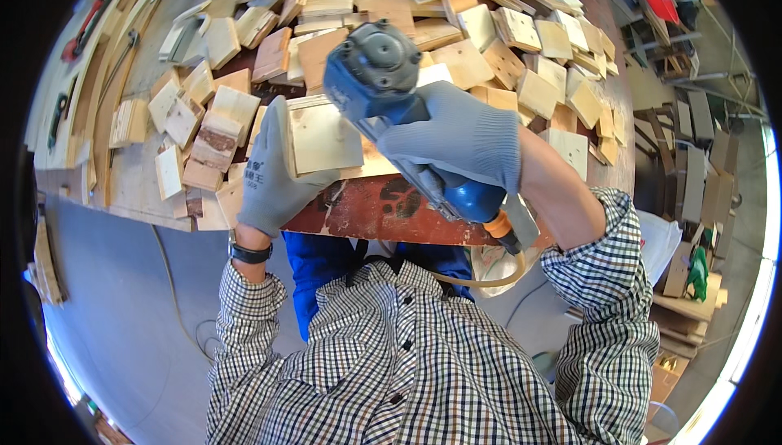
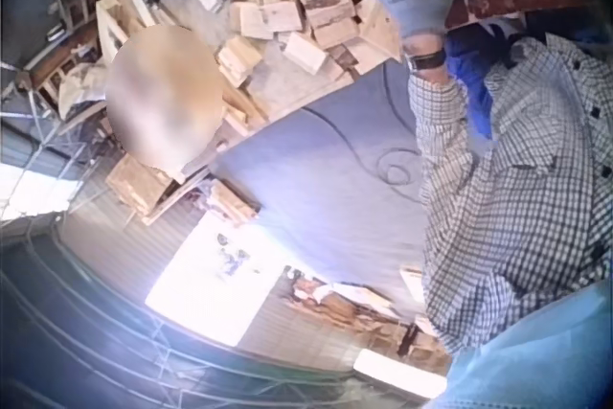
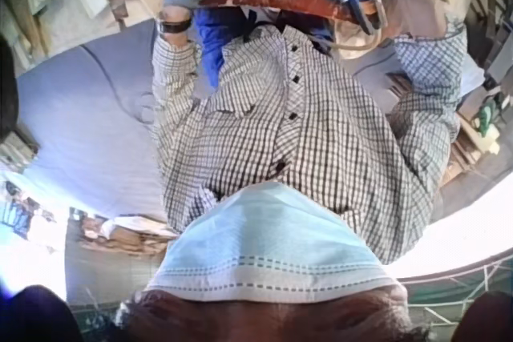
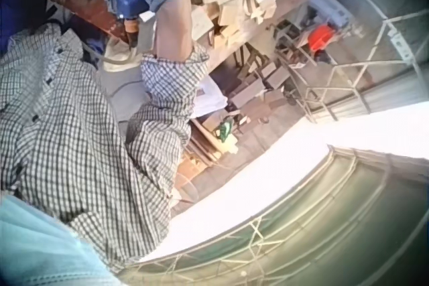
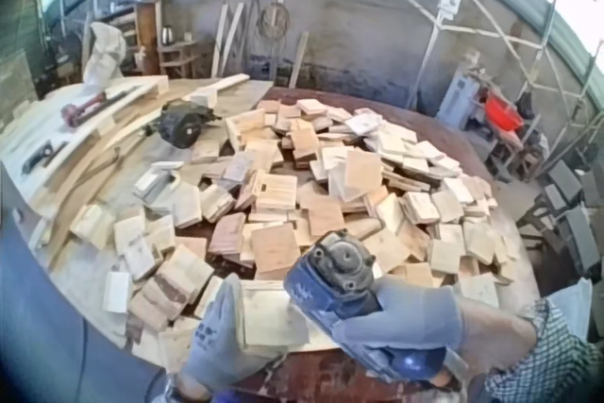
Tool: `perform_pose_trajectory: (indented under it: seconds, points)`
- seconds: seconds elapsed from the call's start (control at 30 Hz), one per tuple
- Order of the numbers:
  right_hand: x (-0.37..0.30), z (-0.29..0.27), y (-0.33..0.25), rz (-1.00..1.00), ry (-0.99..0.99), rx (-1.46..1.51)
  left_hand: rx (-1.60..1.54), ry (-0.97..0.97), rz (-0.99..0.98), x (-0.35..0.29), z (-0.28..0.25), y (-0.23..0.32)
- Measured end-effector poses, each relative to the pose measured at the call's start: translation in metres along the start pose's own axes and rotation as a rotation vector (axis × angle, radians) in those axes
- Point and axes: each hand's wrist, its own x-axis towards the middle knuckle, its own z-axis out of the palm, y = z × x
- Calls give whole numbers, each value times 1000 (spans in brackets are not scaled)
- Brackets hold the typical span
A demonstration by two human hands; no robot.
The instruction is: The person assembles small wooden boxes by nailing pieces together with a nail gun and smoothing the edges with a sanding block. They handle multiple wooden components, aligning them and securing them before moving to the next unit.
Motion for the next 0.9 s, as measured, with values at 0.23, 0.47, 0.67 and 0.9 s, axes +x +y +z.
perform_pose_trajectory:
  seconds: [0.23,0.47,0.67,0.9]
  points:
    - [-2,-2,-4,-8,7,-34,-27,-72,-12,5,-4,-1]
    - [3,-4,2,-10,19,-65,-54,-106,-27,7,-7,0]
    - [3,-6,3,-35,-16,-50,11,-119,-2,7,-5,-3]
    - [4,-8,2,17,-47,-47,10,-145,-4,7,-5,-6]
